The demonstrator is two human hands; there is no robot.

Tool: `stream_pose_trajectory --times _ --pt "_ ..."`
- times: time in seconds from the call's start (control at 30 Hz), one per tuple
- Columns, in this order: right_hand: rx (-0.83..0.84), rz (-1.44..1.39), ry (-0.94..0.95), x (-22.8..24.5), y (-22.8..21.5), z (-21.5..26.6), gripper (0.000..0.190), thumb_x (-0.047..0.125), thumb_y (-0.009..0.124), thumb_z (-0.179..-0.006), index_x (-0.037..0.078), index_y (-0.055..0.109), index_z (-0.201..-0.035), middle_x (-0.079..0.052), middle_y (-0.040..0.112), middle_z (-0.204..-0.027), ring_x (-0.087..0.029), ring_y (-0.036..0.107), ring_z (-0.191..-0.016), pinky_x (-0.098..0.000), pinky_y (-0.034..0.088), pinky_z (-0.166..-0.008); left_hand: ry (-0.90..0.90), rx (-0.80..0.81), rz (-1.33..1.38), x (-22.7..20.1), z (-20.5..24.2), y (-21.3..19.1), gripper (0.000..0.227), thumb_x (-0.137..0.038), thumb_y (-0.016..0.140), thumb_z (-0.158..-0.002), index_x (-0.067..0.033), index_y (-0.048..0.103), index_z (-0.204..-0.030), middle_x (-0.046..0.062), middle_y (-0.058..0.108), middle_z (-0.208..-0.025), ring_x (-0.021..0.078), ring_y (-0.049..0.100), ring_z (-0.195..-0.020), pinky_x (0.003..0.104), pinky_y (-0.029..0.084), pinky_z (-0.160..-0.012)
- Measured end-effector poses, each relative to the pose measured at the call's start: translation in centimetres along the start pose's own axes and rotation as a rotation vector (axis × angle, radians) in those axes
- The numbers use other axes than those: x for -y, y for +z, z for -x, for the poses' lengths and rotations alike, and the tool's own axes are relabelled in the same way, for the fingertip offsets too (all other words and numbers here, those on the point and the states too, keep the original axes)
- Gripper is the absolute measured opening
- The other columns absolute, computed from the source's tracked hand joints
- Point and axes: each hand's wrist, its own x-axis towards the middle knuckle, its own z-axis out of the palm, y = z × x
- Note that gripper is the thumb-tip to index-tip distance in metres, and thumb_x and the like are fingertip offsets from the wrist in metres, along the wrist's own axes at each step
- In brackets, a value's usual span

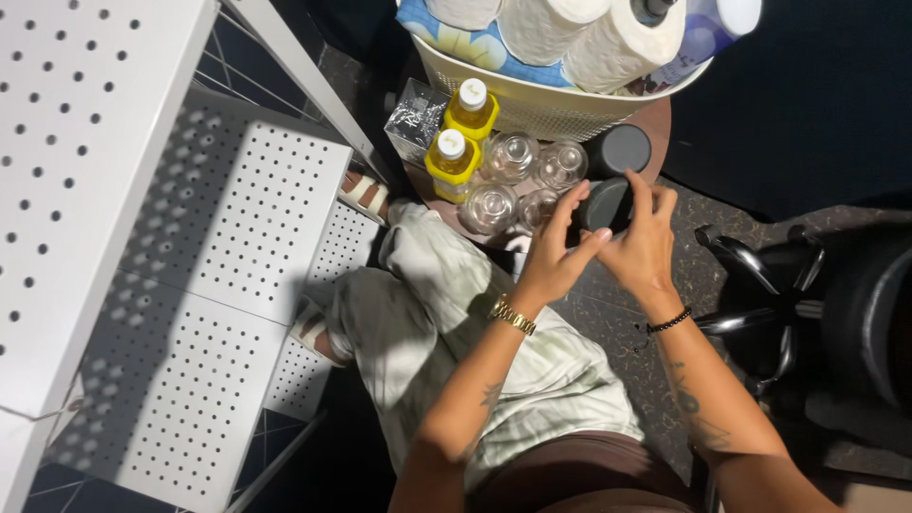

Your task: The person sits on the floor and organizes items on a white perforated shelf. They stack black circular lids and place clear glass jars onto the shelf, arranging them neatly next to each other.

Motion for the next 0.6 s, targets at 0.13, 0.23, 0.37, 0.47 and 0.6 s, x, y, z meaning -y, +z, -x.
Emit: stream_pose_trajectory --times 0.13,0.23,0.37,0.47,0.6 --pt "0.045 0.085 0.12 -3.9 1.4 -0.9 0.085 0.022 0.082 -0.066 0.011 0.049 -0.143 -0.015 0.042 -0.123 -0.047 0.063 -0.096 -0.0593 0.054 -0.084 -0.171 0.067 0.12 1.4 -0.9 1.5 0.077 -0.04 0.057 -0.094 0.0027 0.027 -0.151 0.032 0.045 -0.137 0.0496 0.042 -0.132 0.058 0.039 -0.106" --pt "0.025 0.127 0.078 -5.2 2.8 -1.7 0.092 0.031 0.085 -0.063 0.006 0.049 -0.144 -0.017 0.046 -0.118 -0.043 0.059 -0.107 -0.0525 0.053 -0.088 -0.27 0.111 0.16 1.7 -1.7 1.5 0.073 -0.036 0.051 -0.1 0.0008 0.019 -0.154 0.034 0.041 -0.143 0.0496 0.035 -0.138 0.054 0.037 -0.111" --pt "0.04 0.115 0.073 -5.9 4.3 -2.5 0.092 0.031 0.084 -0.068 0.003 0.046 -0.146 -0.019 0.047 -0.122 -0.039 0.054 -0.112 -0.0509 0.05 -0.091 -0.385 0.133 0.157 2.1 -2.3 1.4 0.077 -0.041 0.046 -0.1 -0.0022 0.012 -0.157 0.034 0.033 -0.15 0.0495 0.027 -0.142 0.053 0.033 -0.114" --pt "0.075 0.122 0.098 -6.8 5.5 -2.8 0.089 0.034 0.081 -0.07 0.003 0.046 -0.145 -0.019 0.048 -0.125 -0.038 0.052 -0.117 -0.0511 0.048 -0.095 -0.46 0.138 0.158 3.9 -2.6 1.6 0.081 -0.047 0.045 -0.099 -0.0054 0.009 -0.158 0.032 0.027 -0.154 0.0492 0.025 -0.142 0.055 0.031 -0.115" --pt "0.129 0.081 0.155 -6.7 5.0 -2.8 0.092 0.031 0.083 -0.066 0.005 0.046 -0.146 -0.016 0.045 -0.129 -0.037 0.048 -0.125 -0.0496 0.046 -0.099 -0.516 0.099 0.309 2.4 -3.1 0.8 0.088 -0.058 0.039 -0.097 -0.0076 0.002 -0.159 0.032 0.021 -0.156 0.0481 0.019 -0.145 0.056 0.028 -0.115"
